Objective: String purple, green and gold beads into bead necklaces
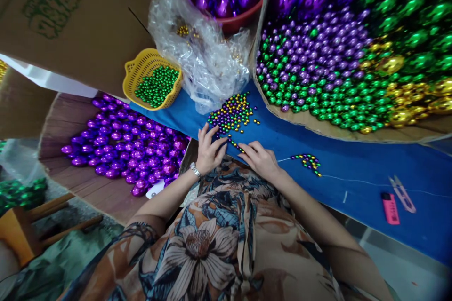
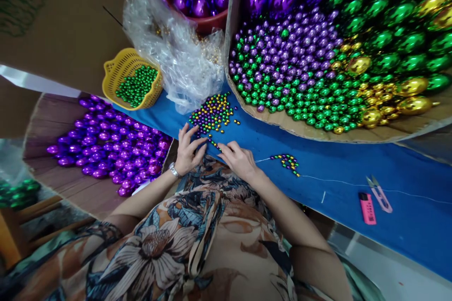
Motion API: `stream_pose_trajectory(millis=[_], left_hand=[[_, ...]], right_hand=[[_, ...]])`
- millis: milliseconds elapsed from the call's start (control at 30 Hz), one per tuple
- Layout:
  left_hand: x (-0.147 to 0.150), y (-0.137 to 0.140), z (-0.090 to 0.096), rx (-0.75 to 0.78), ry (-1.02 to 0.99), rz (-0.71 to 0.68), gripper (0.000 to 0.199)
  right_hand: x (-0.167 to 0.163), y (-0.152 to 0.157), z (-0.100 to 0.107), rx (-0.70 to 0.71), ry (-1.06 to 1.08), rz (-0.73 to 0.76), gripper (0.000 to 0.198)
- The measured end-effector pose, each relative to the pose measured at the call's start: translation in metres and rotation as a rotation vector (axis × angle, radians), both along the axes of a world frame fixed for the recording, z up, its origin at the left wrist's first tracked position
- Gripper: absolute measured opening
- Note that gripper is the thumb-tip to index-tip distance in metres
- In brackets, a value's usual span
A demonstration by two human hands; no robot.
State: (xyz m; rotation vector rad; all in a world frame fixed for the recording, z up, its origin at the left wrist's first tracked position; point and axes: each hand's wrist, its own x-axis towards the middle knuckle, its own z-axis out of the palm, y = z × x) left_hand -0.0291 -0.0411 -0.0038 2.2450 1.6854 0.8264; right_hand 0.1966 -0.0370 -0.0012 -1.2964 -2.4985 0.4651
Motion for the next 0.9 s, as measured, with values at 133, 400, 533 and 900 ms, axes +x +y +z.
stream_pose_trajectory(millis=[133, 400, 533, 900], left_hand=[[0.0021, -0.0007, -0.0020, -0.006, 0.011, 0.001, 0.027], [0.0026, -0.0037, -0.0047, 0.043, 0.039, -0.028, 0.032], [0.0031, -0.0054, -0.0063, 0.045, 0.071, -0.018, 0.033], [0.0040, -0.0061, -0.0061, 0.066, 0.052, -0.047, 0.035]], right_hand=[[-0.0008, -0.0010, -0.0024, -0.010, -0.003, -0.026, 0.040], [0.0015, -0.0015, -0.0013, 0.006, -0.013, -0.038, 0.039], [0.0023, -0.0011, -0.0021, -0.005, -0.012, -0.034, 0.039], [0.0033, -0.0013, -0.0017, 0.019, 0.006, -0.042, 0.039]])
